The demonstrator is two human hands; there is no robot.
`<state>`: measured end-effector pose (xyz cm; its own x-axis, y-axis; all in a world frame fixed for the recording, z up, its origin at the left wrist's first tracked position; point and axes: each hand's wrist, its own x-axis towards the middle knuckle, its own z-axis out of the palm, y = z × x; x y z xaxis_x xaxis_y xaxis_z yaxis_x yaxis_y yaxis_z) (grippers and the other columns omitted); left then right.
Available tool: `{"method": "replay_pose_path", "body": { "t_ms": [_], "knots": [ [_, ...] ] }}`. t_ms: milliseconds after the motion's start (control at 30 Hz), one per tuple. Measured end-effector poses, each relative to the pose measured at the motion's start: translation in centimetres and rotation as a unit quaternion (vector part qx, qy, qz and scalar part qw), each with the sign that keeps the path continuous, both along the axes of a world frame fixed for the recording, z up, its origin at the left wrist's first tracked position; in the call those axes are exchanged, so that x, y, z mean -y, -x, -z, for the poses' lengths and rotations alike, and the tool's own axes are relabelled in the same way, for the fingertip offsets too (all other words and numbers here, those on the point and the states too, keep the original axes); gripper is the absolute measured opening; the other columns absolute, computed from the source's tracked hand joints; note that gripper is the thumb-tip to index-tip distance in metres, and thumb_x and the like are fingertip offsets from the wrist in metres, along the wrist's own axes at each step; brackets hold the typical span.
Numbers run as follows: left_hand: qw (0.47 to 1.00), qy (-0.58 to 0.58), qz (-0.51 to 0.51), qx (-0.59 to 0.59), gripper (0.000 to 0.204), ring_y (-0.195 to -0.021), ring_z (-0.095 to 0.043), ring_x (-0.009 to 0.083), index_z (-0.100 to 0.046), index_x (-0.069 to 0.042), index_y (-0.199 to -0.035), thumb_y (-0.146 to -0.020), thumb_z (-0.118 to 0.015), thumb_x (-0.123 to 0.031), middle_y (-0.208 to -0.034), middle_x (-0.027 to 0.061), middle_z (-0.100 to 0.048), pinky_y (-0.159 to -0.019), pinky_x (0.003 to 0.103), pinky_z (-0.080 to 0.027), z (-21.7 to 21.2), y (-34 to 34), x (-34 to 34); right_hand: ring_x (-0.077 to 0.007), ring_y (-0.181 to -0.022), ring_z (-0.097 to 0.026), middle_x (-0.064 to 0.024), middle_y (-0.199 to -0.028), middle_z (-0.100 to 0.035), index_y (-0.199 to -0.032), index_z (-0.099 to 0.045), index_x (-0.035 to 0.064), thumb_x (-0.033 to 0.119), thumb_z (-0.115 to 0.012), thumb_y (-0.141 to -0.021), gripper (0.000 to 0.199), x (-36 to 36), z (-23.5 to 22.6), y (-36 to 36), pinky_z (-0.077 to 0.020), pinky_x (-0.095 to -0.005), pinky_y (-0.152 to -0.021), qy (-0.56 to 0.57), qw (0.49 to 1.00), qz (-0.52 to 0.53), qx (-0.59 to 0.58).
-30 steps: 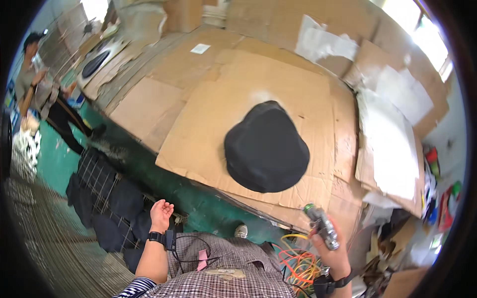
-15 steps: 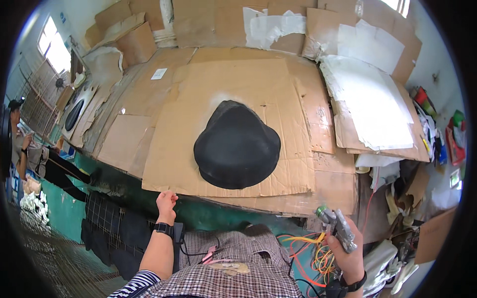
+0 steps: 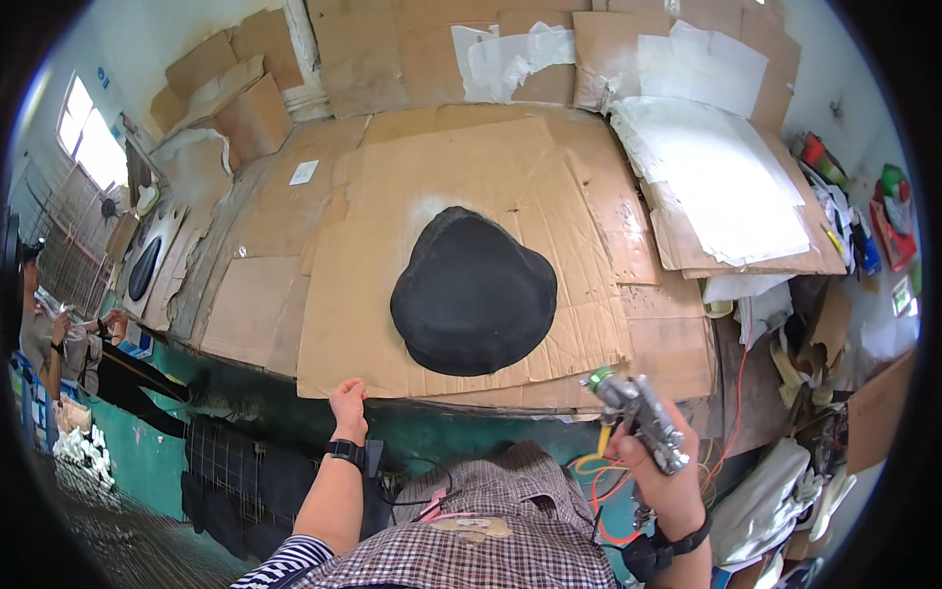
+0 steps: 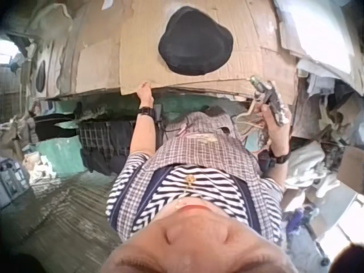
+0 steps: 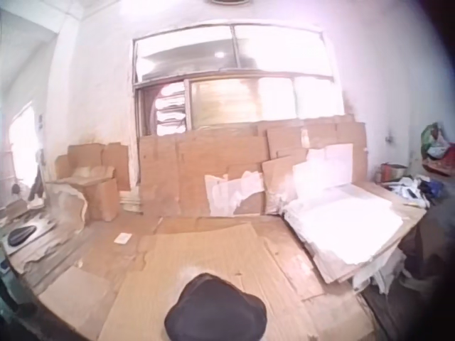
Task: The person repeatedly picks up black shoe parts from a wire rack, sprays them with a handheld spray gun, and places them back on the rack. The person handles the parts one at a time, turning them over to spray different sides, and continues this cycle throughout the video.
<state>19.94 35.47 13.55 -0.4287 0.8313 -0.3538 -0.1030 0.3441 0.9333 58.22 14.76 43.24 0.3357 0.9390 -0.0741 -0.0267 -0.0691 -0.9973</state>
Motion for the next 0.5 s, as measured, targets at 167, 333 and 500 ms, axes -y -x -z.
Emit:
{"method": "replay_pose_path", "body": {
  "t_ms": [167,333,500],
  "knots": [
    [0.999,0.029,0.035,-0.013,0.010,-0.069,-0.054,0.0092,-0.065,0.000,-0.091,-0.081,-0.063,-0.002,-0.078,0.0009,-0.060,-0.061,0.023,-0.042,0.9,0.7,-1.6,-0.0112,-0.075,-0.059,-0.0046,-0.088,-0.060,-0.122,-0.049,-0.0051,0.020,-0.070,-0.084,0.050,3.0,-0.3,-1.4,-0.0506,-0.0257,-0.068,0.036,0.992,0.049,0.107],
    [0.997,0.022,0.054,-0.055,0.010,-0.071,-0.054,0.0103,-0.065,-0.002,-0.090,-0.081,-0.063,-0.004,-0.080,0.0014,-0.060,-0.063,0.024,-0.043,0.7,0.2,-4.7,-0.0081,-0.078,-0.057,-0.0029,-0.090,-0.062,-0.121,-0.052,-0.0028,0.017,-0.069,-0.083,0.046,5.5,-0.6,-1.0,-0.0489,-0.0250,-0.070,0.117,0.989,-0.003,0.089],
    [0.982,0.012,0.101,-0.159,0.011,-0.071,-0.057,0.0122,-0.068,-0.003,-0.088,-0.079,-0.064,-0.006,-0.079,0.0029,-0.063,-0.065,0.026,-0.046,1.7,-0.5,-7.8,-0.0078,-0.079,-0.056,-0.0028,-0.090,-0.062,-0.121,-0.054,-0.0027,0.011,-0.071,-0.081,0.045,4.1,-0.4,0.8,-0.0479,-0.0250,-0.072,0.095,0.994,-0.051,0.010]
  ]
}}
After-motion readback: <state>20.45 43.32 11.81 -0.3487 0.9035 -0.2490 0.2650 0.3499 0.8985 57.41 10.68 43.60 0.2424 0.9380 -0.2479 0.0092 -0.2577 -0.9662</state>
